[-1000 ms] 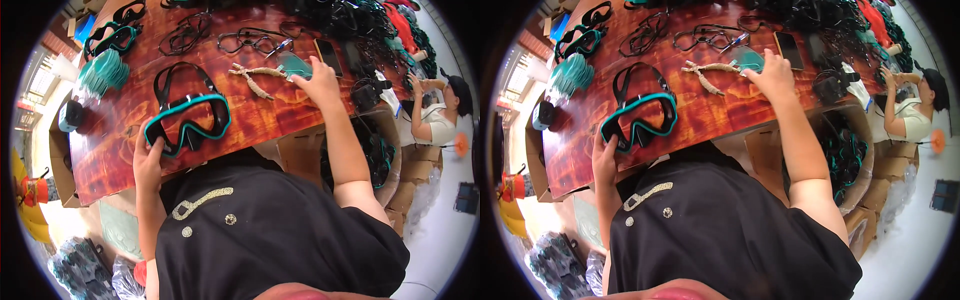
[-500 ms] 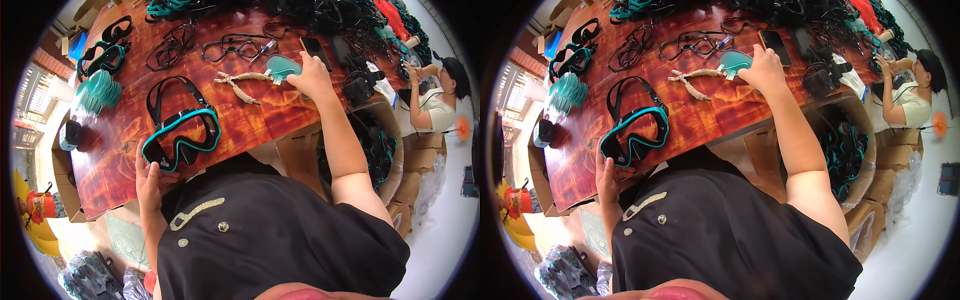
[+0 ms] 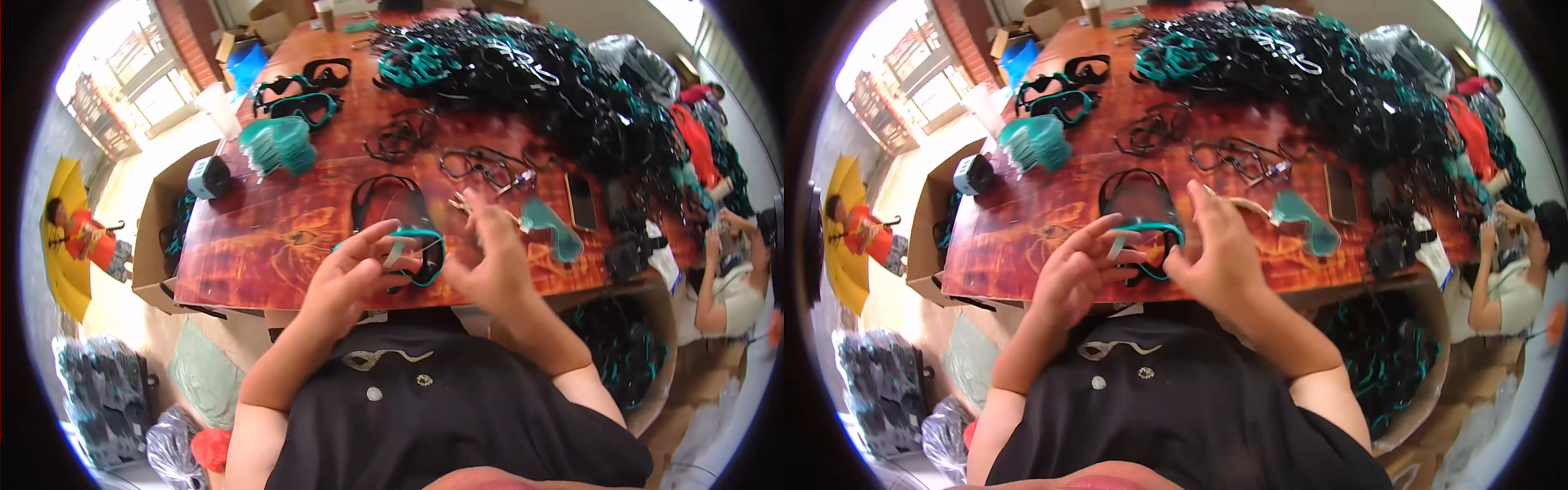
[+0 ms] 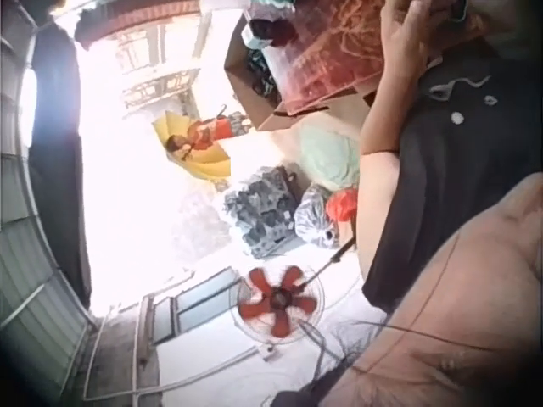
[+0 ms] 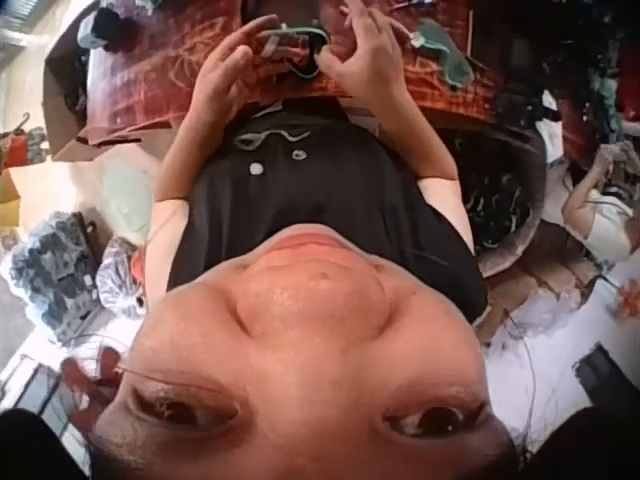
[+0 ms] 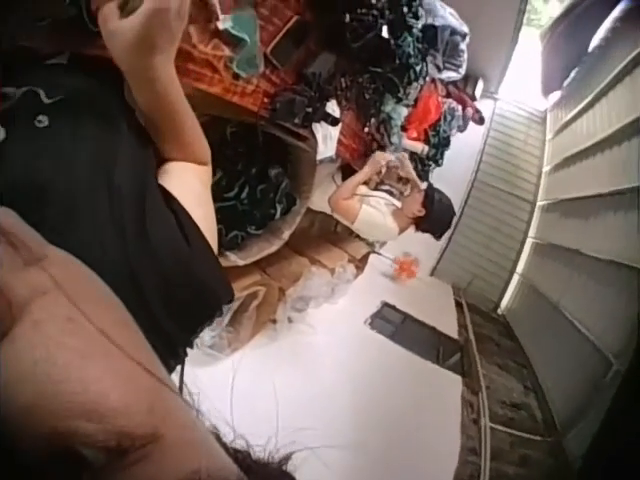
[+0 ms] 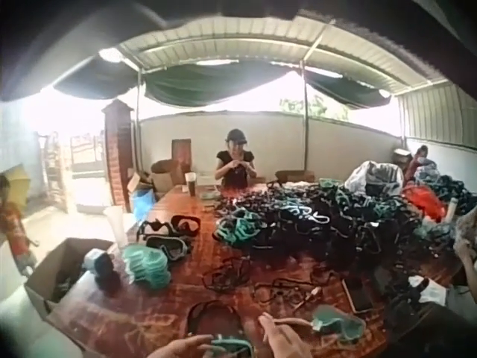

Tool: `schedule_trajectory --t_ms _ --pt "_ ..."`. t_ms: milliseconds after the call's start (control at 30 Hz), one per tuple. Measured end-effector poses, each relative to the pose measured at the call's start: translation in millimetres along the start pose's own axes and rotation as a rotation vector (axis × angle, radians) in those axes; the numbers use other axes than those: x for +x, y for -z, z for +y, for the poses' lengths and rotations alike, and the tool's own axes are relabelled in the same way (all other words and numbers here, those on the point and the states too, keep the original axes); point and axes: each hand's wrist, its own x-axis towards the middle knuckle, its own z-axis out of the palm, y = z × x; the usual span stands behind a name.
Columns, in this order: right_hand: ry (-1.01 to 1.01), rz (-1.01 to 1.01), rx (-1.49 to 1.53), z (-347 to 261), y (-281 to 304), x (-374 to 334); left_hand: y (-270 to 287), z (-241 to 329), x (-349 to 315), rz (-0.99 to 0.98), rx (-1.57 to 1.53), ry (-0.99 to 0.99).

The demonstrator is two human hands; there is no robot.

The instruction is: Assembling and adjusting diving masks using pliers.

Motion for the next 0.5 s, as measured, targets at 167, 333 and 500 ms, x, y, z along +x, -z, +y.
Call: schedule_trajectory --t_ms 167,333,500 --pt "0.026 -0.105 0.049 -33.6 -18.1 -4.6 14.8 -10.5 -11.2 0.256 -0.018 -0.035" --pt "-0.541 -0.494 0.916 -31.2 -15.4 10.4 25.2 -10.1 -26.5 0.265 0.061 -0.061" --pt "-0.628 -0.380 1.383 -26.8 -42.6 -7.5 24.7 -12.8 -29.6 0.266 -0.025 -0.121"
